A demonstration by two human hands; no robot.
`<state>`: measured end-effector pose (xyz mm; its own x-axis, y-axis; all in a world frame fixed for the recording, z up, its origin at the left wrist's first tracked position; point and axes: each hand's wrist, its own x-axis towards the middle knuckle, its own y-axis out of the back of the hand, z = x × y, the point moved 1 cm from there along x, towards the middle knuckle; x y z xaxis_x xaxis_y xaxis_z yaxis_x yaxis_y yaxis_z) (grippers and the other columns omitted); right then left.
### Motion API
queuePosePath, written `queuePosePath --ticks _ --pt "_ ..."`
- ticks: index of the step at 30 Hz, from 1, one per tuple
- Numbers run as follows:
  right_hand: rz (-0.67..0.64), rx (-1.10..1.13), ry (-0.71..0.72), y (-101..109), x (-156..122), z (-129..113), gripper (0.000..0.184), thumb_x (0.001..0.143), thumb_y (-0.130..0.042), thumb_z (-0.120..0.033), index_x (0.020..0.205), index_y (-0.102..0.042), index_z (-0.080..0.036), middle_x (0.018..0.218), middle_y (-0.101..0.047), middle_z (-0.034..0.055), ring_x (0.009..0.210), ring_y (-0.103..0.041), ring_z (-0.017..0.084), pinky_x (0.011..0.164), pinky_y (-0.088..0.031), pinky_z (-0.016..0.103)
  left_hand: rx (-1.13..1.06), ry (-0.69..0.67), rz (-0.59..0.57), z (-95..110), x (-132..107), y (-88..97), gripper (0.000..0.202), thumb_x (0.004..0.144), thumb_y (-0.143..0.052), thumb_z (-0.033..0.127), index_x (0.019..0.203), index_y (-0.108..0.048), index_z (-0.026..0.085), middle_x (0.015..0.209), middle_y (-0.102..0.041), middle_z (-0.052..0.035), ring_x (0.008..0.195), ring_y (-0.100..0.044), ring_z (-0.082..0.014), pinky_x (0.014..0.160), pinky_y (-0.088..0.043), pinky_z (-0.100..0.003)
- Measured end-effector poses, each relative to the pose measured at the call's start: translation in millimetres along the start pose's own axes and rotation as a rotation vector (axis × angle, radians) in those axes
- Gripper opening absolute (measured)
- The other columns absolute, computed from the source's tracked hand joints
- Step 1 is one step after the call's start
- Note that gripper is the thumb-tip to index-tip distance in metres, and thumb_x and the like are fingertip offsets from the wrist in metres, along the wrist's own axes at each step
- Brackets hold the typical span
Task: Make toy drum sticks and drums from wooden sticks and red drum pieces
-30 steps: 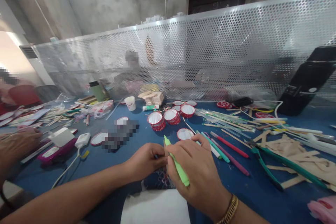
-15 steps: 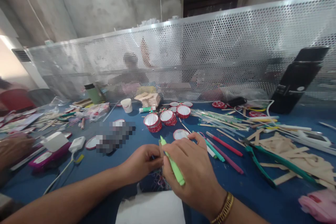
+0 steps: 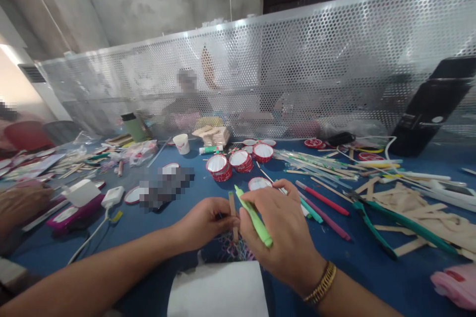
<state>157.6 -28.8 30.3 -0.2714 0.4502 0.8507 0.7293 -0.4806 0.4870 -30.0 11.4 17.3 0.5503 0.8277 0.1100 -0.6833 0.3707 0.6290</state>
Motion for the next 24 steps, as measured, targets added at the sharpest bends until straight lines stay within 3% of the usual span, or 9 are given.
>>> queuePosePath --ticks 5,10,16,24 --pt "0.070 -0.013 0.025 1.5 -0.5 5.5 0.013 0.080 -0.060 -0.012 0.090 -0.054 -0.019 0.074 -0.060 -0.0006 0.066 -0.057 0.015 0.090 -0.039 0.047 -0.018 0.010 -0.042 -5.4 3.0 -1.9 0.035 0.086 -0.063 0.045 0.076 -0.069 0.012 0.066 -0.059 -0.0004 0.062 -0.046 -0.0121 0.058 -0.037 -0.022" --pt "0.049 0.034 0.051 2.9 -0.3 3.9 0.012 0.078 -0.059 -0.010 0.082 -0.054 -0.020 0.071 -0.059 -0.0014 0.063 -0.056 0.015 0.089 -0.039 0.047 -0.127 0.023 -0.101 -8.2 4.9 -3.3 0.039 0.088 -0.060 0.047 0.075 -0.068 0.011 0.065 -0.055 0.0001 0.059 -0.041 -0.0106 0.056 -0.035 -0.022" --pt "0.022 0.047 0.056 1.3 -1.3 2.9 0.010 0.081 -0.055 -0.011 0.082 -0.054 -0.021 0.071 -0.061 -0.0018 0.065 -0.056 0.015 0.090 -0.038 0.046 -0.106 0.001 -0.098 -8.3 5.4 -2.6 0.041 0.088 -0.059 0.047 0.067 -0.063 0.013 0.064 -0.055 0.0003 0.060 -0.043 -0.0110 0.058 -0.036 -0.023" --pt "0.012 0.061 0.071 0.5 -1.3 1.5 0.011 0.081 -0.056 -0.010 0.083 -0.056 -0.021 0.072 -0.063 -0.0018 0.064 -0.059 0.015 0.091 -0.038 0.046 -0.146 -0.006 -0.088 -5.4 3.7 -4.1 0.029 0.089 -0.059 0.038 0.076 -0.067 0.013 0.064 -0.055 0.0020 0.060 -0.045 -0.0106 0.058 -0.036 -0.021"
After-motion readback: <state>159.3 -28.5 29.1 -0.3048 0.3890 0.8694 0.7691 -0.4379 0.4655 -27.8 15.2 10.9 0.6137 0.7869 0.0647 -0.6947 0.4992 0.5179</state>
